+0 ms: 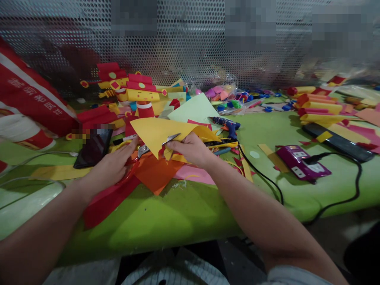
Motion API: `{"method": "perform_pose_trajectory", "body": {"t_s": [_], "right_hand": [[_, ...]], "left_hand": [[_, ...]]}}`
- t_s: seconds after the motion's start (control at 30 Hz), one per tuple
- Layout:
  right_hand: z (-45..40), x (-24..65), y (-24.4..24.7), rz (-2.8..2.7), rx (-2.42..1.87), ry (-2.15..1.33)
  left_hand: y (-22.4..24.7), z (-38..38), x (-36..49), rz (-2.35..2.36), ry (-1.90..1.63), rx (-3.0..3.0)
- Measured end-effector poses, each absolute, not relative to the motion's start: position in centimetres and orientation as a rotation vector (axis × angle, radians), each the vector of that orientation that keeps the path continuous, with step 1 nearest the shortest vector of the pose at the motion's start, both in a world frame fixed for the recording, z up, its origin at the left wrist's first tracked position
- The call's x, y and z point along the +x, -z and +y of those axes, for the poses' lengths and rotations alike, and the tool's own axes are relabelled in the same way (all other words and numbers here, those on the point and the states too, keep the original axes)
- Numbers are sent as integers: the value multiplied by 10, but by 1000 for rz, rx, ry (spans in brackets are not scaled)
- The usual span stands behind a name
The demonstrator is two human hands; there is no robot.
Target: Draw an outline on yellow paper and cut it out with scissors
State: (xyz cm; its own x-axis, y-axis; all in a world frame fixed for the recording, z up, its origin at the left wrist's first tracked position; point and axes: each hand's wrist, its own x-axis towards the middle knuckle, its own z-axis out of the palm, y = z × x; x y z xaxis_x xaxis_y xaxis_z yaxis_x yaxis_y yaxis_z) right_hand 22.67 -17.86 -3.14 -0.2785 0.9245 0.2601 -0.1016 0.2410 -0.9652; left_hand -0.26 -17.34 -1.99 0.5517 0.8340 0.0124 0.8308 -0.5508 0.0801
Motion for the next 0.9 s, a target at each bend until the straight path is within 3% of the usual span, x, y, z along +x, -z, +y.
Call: {"method": "perform_pose_trajectory", "body": {"t_s": [0.9], "right_hand": [[-182, 226, 29, -1506, -851, -1289]], "left_hand": [[20, -174, 0, 1450, -73, 2649]]}}
